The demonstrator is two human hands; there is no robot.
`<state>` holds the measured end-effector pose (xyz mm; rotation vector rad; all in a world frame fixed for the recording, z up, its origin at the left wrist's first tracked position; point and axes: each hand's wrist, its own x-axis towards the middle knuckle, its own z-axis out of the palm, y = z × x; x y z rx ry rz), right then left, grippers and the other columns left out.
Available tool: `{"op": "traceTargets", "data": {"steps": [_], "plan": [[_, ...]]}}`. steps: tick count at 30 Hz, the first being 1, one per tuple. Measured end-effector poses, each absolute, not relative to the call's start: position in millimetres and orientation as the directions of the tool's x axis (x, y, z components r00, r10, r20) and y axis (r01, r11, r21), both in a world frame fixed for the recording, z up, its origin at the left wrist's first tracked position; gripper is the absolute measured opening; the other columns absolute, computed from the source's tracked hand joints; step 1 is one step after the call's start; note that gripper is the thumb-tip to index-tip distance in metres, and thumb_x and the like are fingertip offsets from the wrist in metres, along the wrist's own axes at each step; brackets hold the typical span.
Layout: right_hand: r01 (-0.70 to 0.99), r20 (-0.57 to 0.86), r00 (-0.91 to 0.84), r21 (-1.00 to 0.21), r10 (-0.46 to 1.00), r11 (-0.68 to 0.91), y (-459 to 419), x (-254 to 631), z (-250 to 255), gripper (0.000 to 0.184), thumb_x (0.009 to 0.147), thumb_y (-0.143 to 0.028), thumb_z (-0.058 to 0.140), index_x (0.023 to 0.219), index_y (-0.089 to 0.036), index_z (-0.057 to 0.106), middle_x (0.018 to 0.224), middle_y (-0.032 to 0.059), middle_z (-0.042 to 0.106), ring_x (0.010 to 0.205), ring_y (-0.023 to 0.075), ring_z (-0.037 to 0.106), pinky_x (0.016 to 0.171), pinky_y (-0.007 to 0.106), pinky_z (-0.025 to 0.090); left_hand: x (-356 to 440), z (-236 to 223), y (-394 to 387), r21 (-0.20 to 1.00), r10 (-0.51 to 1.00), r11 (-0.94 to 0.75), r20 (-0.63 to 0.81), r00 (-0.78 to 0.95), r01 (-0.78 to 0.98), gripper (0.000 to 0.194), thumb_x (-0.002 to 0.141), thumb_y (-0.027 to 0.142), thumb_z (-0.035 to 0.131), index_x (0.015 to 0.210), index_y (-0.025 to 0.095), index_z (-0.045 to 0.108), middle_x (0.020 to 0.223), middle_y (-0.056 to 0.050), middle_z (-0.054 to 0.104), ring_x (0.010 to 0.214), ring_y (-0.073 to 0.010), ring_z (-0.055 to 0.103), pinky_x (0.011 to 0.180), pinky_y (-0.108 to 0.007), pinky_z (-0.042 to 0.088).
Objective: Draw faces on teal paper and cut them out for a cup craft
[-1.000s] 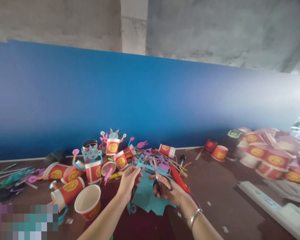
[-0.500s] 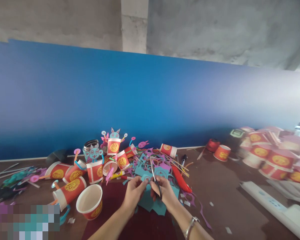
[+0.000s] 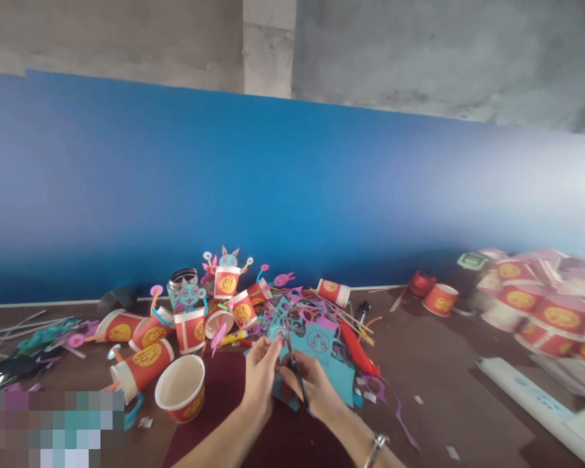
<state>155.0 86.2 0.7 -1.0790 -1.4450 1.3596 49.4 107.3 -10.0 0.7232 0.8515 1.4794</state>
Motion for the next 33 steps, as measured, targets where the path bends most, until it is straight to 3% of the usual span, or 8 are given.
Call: {"op": "traceTargets", "data": {"steps": [14,21,33], "plan": [[-0.014,0.074,-0.216,-0.997,0.974,0.073,87.1,152.7,-5.0,0.045,0.069,-0.059,0.063,0.069,-0.017,0.048,0.047,-0.0071,0.042,0.041,0.0064,0.036,0.04,0.019,0.027,51.5,-5.2,103.5,0.785,0.999,0.021,-0.043,-0.02,-0.619,0.029,0.067,0.037,0.073,0.066,0.016,0.053,0.059,0.003,0.055,0.053,-0.0085,0.051,0.048,-0.019,0.037],[-0.022,0.048,-0.187,-0.999,0.981,0.044,87.1,150.4,-5.9,0.045,0.067,-0.06,0.063,0.069,-0.018,0.048,0.044,-0.0084,0.038,0.039,0.0064,0.034,0.038,0.018,0.027,52.4,0.3,100.1,0.793,0.995,0.088,-0.096,0.018,-0.603,0.032,0.066,0.043,0.072,0.069,0.018,0.053,0.056,0.005,0.056,0.042,-0.0096,0.054,0.044,-0.021,0.041],[0.018,0.021,-0.16,-1.0,0.987,0.024,85.4,149.0,1.0,0.045,0.066,-0.06,0.063,0.066,-0.018,0.047,0.039,-0.0088,0.039,0.033,0.0052,0.032,0.034,0.018,0.026,50.3,4.0,101.5,0.798,0.998,0.055,-0.059,0.013,-0.601,0.03,0.066,0.04,0.073,0.065,0.016,0.055,0.056,0.005,0.054,0.045,-0.0064,0.047,0.044,-0.018,0.036]]}}
